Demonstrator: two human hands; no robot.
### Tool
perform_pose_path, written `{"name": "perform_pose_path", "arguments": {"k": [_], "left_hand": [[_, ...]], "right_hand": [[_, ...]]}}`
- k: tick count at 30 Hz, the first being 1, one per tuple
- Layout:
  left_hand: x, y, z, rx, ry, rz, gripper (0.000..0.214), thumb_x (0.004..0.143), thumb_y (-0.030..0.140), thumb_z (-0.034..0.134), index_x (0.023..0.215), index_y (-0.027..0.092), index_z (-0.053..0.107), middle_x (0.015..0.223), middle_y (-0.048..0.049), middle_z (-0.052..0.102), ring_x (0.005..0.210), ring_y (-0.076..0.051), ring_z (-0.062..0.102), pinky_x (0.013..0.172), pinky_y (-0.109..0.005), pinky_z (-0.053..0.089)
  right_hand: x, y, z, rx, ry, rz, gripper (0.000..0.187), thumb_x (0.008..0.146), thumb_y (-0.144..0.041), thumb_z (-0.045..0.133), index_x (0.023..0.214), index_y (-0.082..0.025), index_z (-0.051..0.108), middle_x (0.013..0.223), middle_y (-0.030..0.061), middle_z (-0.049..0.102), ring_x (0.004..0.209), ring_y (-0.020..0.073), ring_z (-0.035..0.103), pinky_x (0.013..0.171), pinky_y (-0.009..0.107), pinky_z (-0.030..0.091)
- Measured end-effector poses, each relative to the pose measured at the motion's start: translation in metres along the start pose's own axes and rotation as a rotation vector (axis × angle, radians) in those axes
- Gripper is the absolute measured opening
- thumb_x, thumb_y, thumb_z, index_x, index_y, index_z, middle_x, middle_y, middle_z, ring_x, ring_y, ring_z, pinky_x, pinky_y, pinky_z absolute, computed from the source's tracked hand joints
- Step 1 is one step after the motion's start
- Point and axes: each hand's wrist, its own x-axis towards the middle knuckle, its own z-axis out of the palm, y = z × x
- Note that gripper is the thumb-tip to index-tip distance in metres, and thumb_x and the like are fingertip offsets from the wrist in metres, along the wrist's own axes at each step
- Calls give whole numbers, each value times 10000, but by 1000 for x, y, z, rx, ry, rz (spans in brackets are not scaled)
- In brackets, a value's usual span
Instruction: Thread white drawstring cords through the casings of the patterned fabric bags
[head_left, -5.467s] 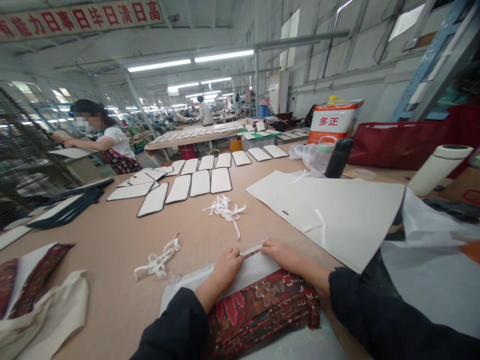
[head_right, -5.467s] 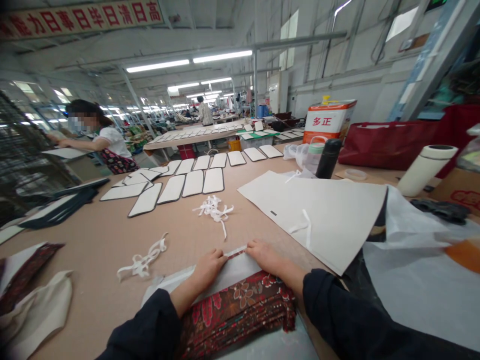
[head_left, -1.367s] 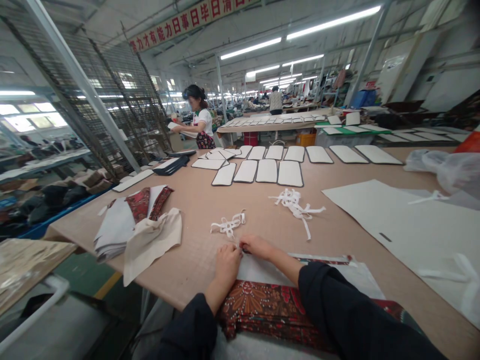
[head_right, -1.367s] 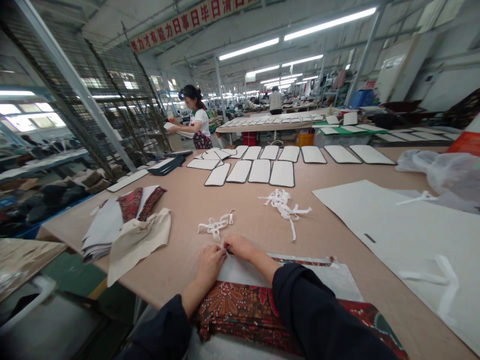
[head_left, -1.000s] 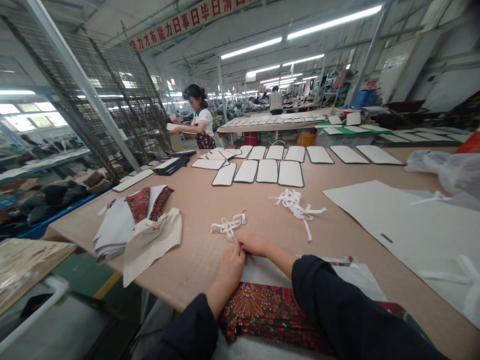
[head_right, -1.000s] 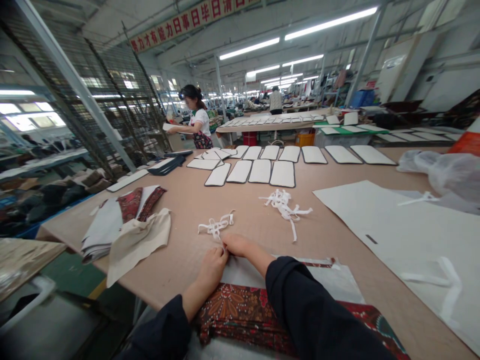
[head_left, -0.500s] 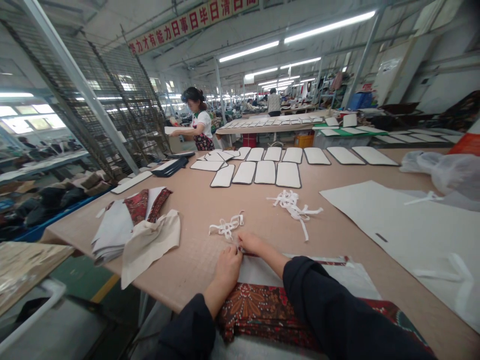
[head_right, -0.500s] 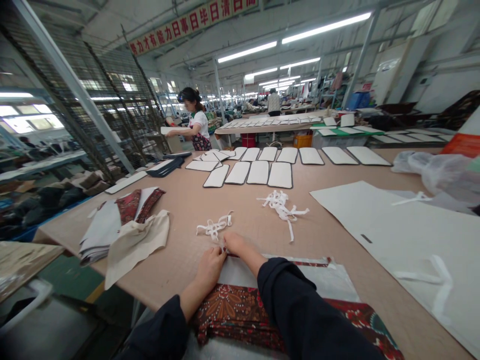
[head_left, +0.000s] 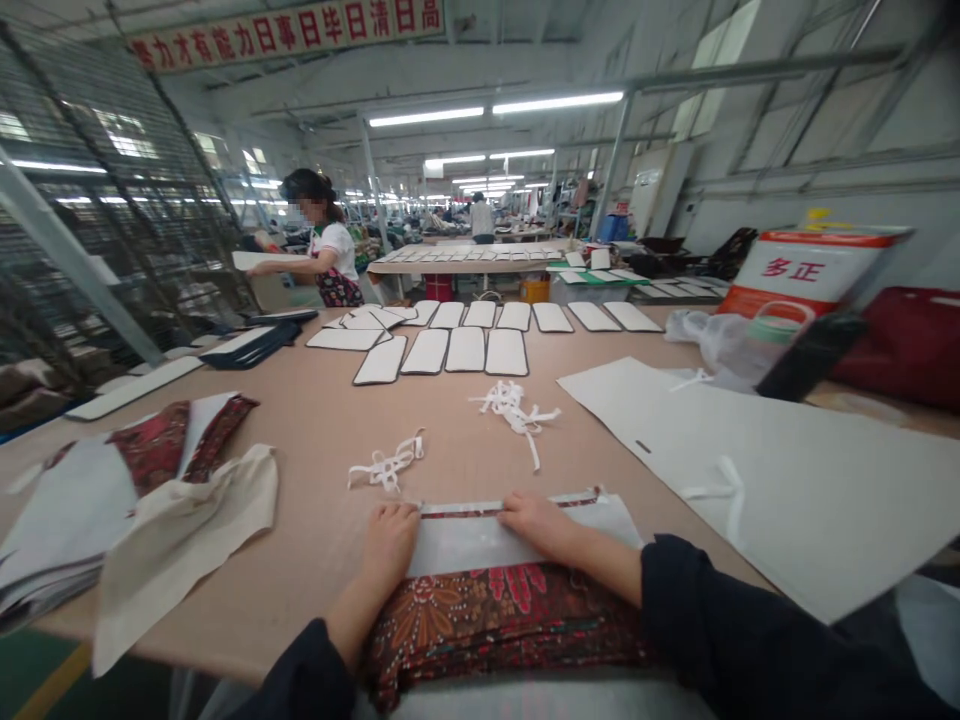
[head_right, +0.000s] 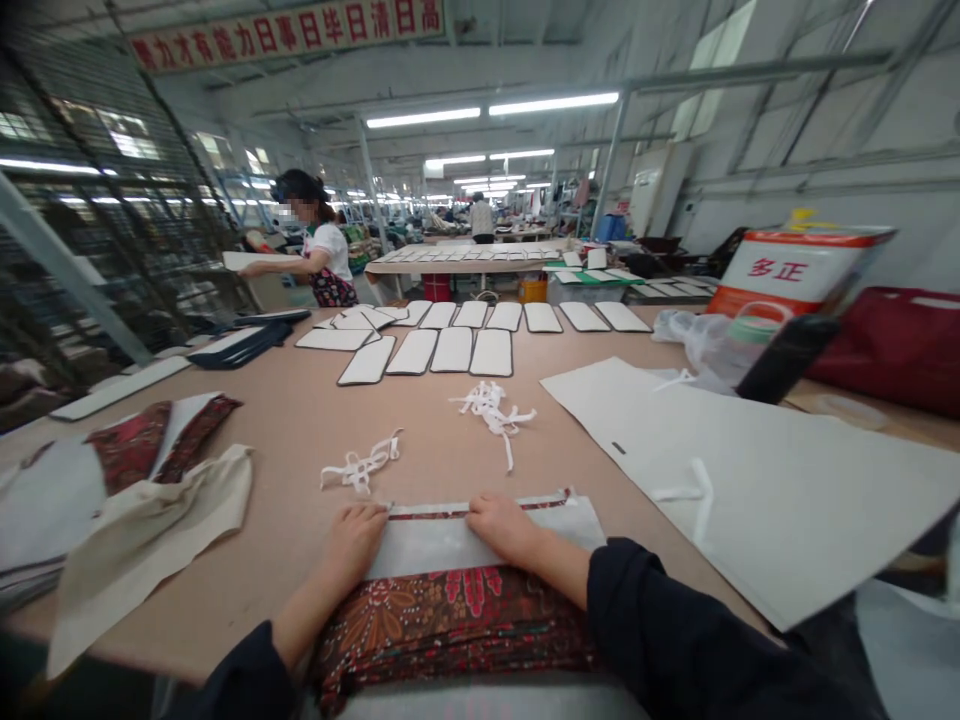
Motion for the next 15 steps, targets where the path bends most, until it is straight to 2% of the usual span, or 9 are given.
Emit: {"name": "perform_pose_path", "arguments": {"k": [4,8,11,13,15], "left_hand": [[11,8,-9,24,-52,5,192,840,177,430,874,166,619,937,-82,602,947,-245,496,858,-400,315],[24,27,-9,-49,-31,58,234,824,244,496,1044,203,563,1114,-72,550,1049,-243,458,923,-416,280],[26,33,-10,-138,-7,99,300,824,258,513,1121,224,520,1142,-59,546,1080,-226,445,980,-442,222],[20,33,-18,-168,21,139,224,828,227,507,1044,226,568,1002,-34,602,1005,-198,483,1007,-445,181],[10,32,-32,-182,47,198,151,829,189,498,908,233,620,844,-3,617,900,-167,510,1024,-438,147]], "right_hand": [[-27,37,-6,34,-59,295,165,778,-141,473,888,-153,595,935,88,584,883,194,511,726,268,356],[-26,52,-15,224,-176,475,224,659,-172,576,882,-157,589,872,59,608,786,172,536,635,236,356],[-29,47,-28,267,-224,442,174,617,-155,576,790,-155,597,790,36,605,703,149,525,574,220,336],[-38,43,-41,287,-229,365,148,609,-160,580,756,-158,599,758,23,600,682,140,516,559,215,330],[-49,41,-55,380,-333,305,154,615,-217,611,759,-162,605,716,8,599,644,132,512,538,210,333]]}}
